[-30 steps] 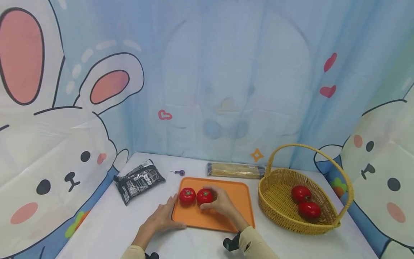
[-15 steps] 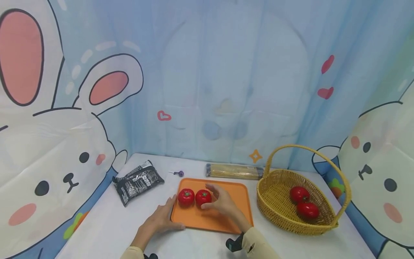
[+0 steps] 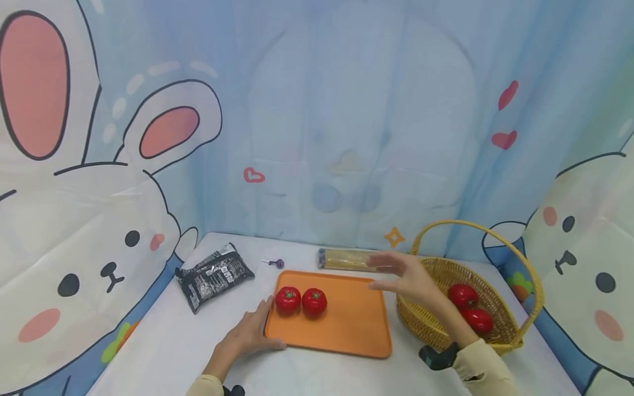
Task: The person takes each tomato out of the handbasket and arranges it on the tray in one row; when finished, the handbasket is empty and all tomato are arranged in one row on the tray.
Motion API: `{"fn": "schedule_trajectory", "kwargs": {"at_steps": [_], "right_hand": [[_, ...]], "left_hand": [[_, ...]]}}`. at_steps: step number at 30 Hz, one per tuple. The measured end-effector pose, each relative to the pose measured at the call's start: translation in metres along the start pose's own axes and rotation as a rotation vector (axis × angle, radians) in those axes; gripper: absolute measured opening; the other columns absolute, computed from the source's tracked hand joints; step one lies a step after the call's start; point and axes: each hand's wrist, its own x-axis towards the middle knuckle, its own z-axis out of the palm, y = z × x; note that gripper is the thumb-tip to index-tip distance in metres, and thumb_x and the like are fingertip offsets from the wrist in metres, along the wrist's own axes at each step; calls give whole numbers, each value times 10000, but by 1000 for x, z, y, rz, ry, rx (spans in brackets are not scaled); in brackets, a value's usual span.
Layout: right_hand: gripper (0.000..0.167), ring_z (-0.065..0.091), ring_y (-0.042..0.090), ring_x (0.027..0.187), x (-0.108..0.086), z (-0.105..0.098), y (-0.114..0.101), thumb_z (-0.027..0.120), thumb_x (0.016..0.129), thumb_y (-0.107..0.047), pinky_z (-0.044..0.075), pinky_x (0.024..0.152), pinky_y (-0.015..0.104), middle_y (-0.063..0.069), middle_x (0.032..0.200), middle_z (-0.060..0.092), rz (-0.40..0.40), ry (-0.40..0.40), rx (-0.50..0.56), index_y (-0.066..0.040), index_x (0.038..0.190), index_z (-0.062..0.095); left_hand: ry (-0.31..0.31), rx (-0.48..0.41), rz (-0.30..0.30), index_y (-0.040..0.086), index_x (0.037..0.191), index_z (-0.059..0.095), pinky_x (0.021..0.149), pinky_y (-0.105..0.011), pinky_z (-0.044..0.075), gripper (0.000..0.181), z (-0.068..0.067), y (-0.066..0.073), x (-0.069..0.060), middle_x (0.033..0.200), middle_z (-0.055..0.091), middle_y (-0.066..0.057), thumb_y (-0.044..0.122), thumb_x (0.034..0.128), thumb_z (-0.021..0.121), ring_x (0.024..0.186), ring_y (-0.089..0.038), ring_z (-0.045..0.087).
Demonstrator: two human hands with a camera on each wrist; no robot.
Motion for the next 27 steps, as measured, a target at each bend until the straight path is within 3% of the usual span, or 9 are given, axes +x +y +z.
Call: {"fn": "schedule_trajectory", "kwargs": {"at_steps": [4, 6, 10, 14, 17, 22, 27], "right_hand": [[526, 730, 70, 1130, -12, -45, 15, 903, 888, -112, 634, 927, 264, 186, 1285, 758, 23, -3, -53, -18, 1363, 696], [541, 718, 33, 1120, -20, -63, 29, 897, 896, -118, 629, 898, 235, 212, 1289, 751, 67, -11, -77, -5, 1380, 682], [584, 742, 196, 1141, -34, -92, 57, 899, 908, -189, 627, 859, 233, 253, 1294, 735, 203, -9, -159, 46, 1387, 662], [677, 718, 404, 1152, -45, -110, 78, 932, 870, -327, 658, 878, 398, 256, 1279, 735, 373, 7, -298, 69, 1355, 676], [735, 709, 450, 1088, -50, -121, 89, 959, 825, -350, 654, 852, 520, 298, 1215, 731, 472, 7, -394, 125, 1307, 672], [773, 693, 492, 1031, -52, -126, 101, 986, 779, -288, 643, 823, 560, 359, 1165, 706, 525, -5, -468, 196, 1268, 634], [676, 657, 552, 1122, -47, -121, 107, 915, 825, -130, 619, 889, 610, 395, 1235, 675, 524, 9, -412, 214, 1314, 600]], "left_hand": [[1, 2, 4, 73, 1706, 291, 1211, -750, 339, 1224, -2, 0, 0, 1707, 320, -306, 483, 772, 970, 1509, -622, 339], [0, 1, 8, 69, 1705, 291, 1212, -749, 338, 1226, -1, 0, 1, 1704, 320, -311, 482, 771, 970, 1510, -622, 338], [1, 2, 23, 52, 1701, 289, 1219, -744, 329, 1228, 0, 1, 1, 1697, 318, -326, 475, 770, 970, 1507, -629, 335], [6, 7, 32, 43, 1698, 289, 1222, -739, 328, 1230, 1, 1, 0, 1697, 317, -327, 479, 771, 968, 1504, -627, 341], [6, 8, 29, 45, 1698, 292, 1221, -736, 336, 1228, 2, 0, 0, 1698, 319, -324, 483, 771, 968, 1504, -620, 349], [-1, 14, 17, 53, 1700, 292, 1220, -734, 339, 1224, 2, 0, 1, 1700, 319, -318, 490, 775, 964, 1508, -613, 350], [-2, 23, 17, 60, 1703, 291, 1222, -729, 343, 1218, 0, 1, 1, 1701, 329, -309, 493, 781, 960, 1508, -603, 362]]}}
